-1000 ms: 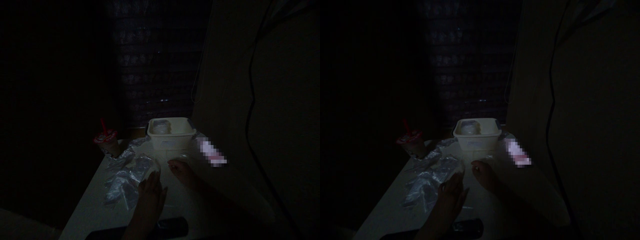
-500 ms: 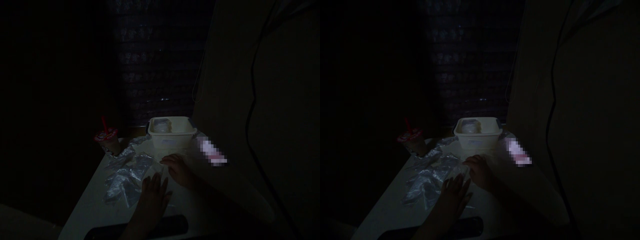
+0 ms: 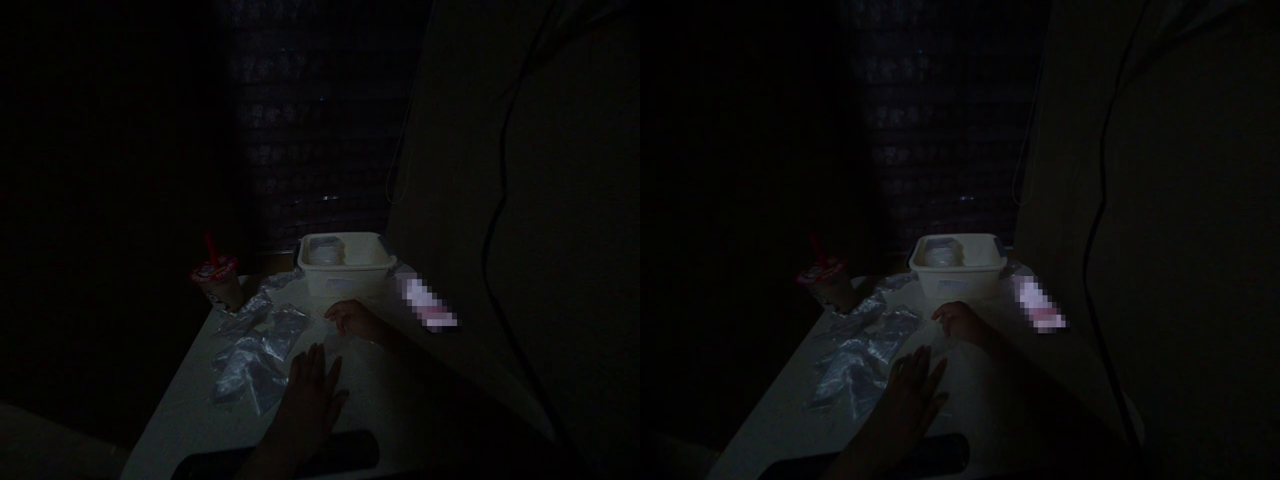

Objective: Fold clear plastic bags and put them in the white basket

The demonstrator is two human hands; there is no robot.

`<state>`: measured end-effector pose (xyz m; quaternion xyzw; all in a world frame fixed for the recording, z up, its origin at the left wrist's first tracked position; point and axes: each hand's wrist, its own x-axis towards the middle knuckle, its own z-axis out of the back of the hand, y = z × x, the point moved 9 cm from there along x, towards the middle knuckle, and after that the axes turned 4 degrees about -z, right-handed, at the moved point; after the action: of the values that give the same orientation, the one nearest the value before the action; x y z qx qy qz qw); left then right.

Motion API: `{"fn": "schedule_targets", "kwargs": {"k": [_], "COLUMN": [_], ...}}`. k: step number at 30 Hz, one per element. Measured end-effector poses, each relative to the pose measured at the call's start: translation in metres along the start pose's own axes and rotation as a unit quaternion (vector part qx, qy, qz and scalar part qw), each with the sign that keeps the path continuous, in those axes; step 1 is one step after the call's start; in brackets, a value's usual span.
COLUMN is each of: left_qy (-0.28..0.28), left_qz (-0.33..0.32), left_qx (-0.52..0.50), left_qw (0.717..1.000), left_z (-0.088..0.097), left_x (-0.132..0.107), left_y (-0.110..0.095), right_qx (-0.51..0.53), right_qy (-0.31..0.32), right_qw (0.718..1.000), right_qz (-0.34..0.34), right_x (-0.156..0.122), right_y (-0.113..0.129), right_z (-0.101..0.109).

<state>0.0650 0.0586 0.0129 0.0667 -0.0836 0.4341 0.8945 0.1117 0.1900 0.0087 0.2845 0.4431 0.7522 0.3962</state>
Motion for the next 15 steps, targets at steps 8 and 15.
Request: {"fn": "schedule_targets", "kwargs": {"k": [8, 15], "left_qy": [-0.039, 0.031], "left_qz": [0.047, -0.016], "left_qx": [-0.058, -0.050], "left_qw": [0.996, 0.998], "left_z": [0.011, -0.004], "left_x": [0.000, 0.006], "left_y": [0.014, 0.006], "right_qx": [-0.328, -0.452], "right_qy": [-0.210, -0.072], "right_qw": [0.915, 0.881], "right_qz": [0.107, 0.124], "right_x": [-0.081, -0.112], "right_y": [0.029, 0.041], "right_z": [0.035, -0.027]}}
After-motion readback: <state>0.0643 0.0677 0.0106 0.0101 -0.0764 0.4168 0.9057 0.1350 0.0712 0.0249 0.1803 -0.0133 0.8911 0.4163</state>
